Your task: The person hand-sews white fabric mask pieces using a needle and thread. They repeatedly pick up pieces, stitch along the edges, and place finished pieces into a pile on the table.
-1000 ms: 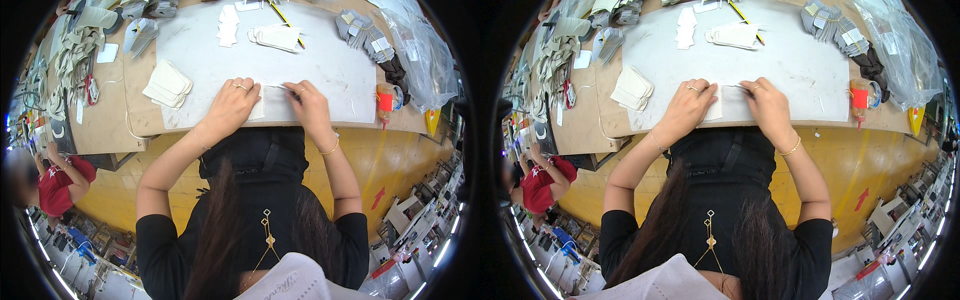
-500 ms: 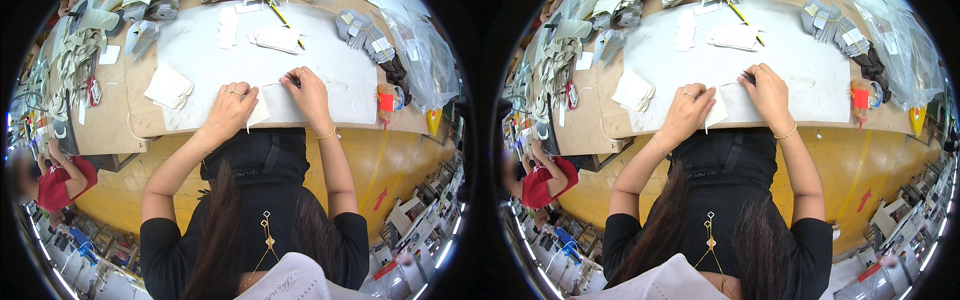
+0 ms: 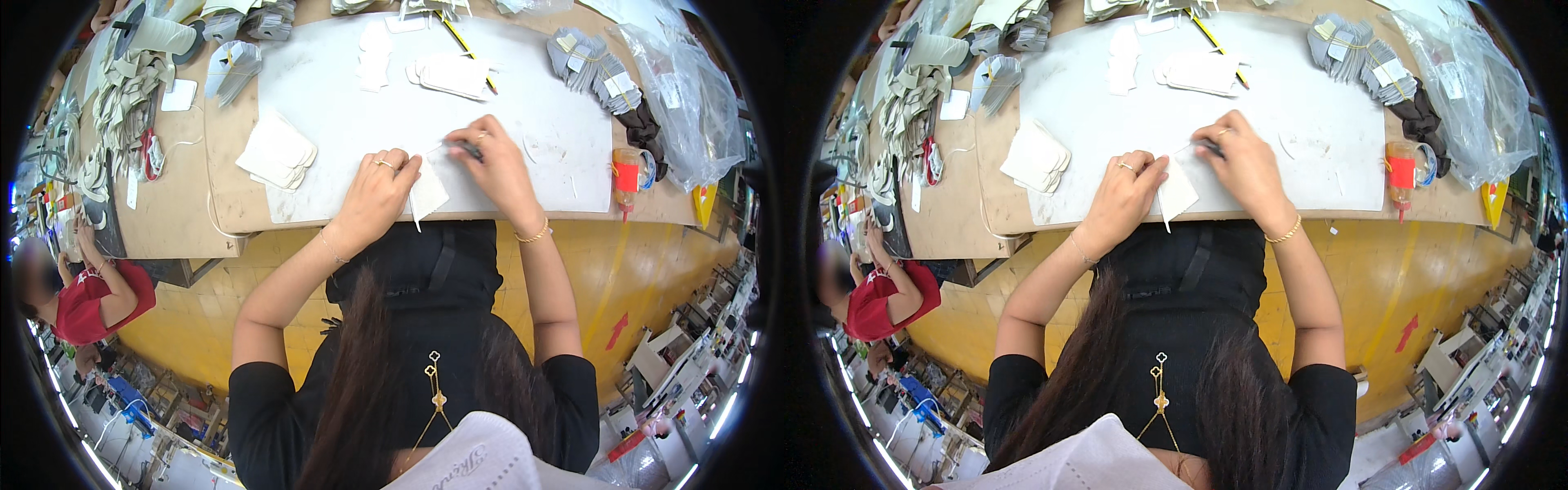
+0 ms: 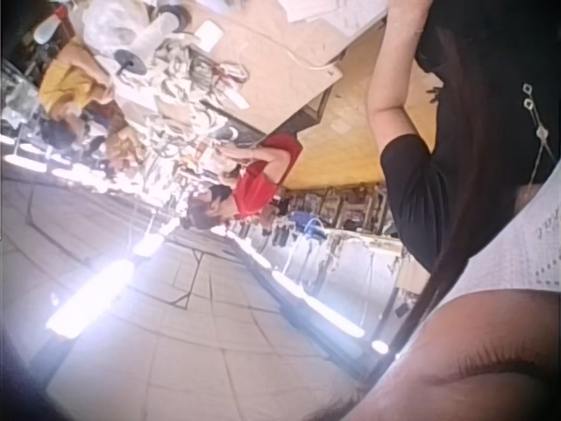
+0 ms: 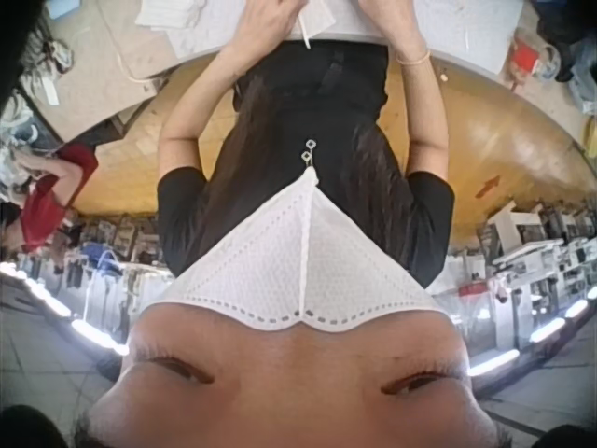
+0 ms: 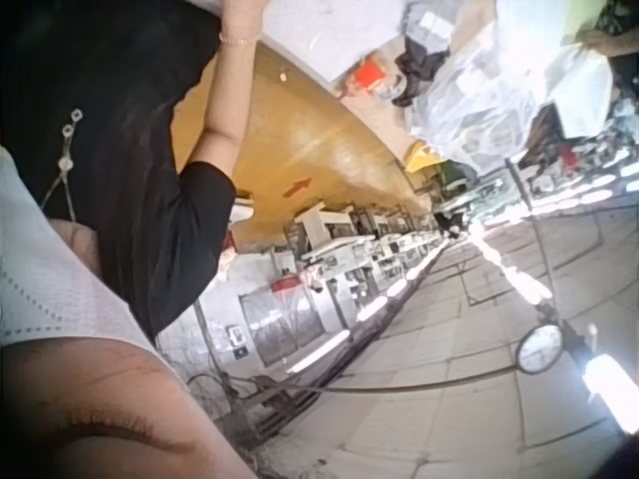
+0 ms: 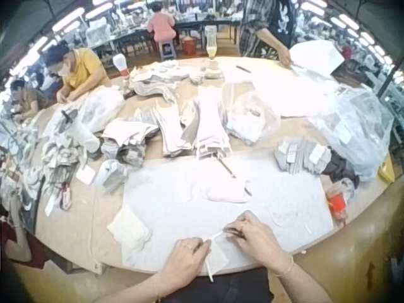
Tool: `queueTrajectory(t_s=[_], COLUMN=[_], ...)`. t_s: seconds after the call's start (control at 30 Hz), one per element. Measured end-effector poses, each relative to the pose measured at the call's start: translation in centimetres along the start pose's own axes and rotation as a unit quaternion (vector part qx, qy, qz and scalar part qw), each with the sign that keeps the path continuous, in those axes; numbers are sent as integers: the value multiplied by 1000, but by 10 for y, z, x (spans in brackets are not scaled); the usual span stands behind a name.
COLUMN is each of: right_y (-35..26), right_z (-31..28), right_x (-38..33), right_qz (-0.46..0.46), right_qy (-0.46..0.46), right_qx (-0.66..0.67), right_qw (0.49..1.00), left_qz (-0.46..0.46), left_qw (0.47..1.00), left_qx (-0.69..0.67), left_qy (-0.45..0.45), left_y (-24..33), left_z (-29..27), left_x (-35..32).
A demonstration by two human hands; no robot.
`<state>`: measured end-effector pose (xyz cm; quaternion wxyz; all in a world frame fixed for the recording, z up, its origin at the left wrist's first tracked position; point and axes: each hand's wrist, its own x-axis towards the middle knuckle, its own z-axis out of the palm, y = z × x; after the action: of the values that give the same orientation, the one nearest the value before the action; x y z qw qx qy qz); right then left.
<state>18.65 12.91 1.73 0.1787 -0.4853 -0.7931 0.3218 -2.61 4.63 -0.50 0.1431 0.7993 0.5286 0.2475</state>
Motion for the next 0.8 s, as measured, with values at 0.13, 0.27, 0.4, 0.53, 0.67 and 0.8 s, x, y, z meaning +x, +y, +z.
queueTrajectory(t_s=[0.13, 0.27, 0.4, 0.53, 0.67, 0.8], right_y=[-7, -13, -20, -20, -19, -14], right_z=[3, -3, 2, 5, 13, 29], right_x=[28, 41, 38, 35, 21, -2], right_qz=[-53, -79, -74, -26, 19, -100], right_qy=[-112, -177, -154, -129, -62, 41], right_qx=[-62, -134, -99, 24, 113, 23], right_qw=[990, 972, 980, 991, 991, 994], left_qz=[-4, 9, 12, 21, 20, 19], left_qw=[1000, 999, 998, 998, 998, 999], left_qx=[-12, 7, 30, 32, 30, 19], left_qy=[15, 35, 49, 50, 45, 33], left_y=[-4, -5, -6, -6, -6, -8], left_z=[1, 3, 4, 3, 1, 0], left_x=[-1, -1, -2, -1, 0, 2])
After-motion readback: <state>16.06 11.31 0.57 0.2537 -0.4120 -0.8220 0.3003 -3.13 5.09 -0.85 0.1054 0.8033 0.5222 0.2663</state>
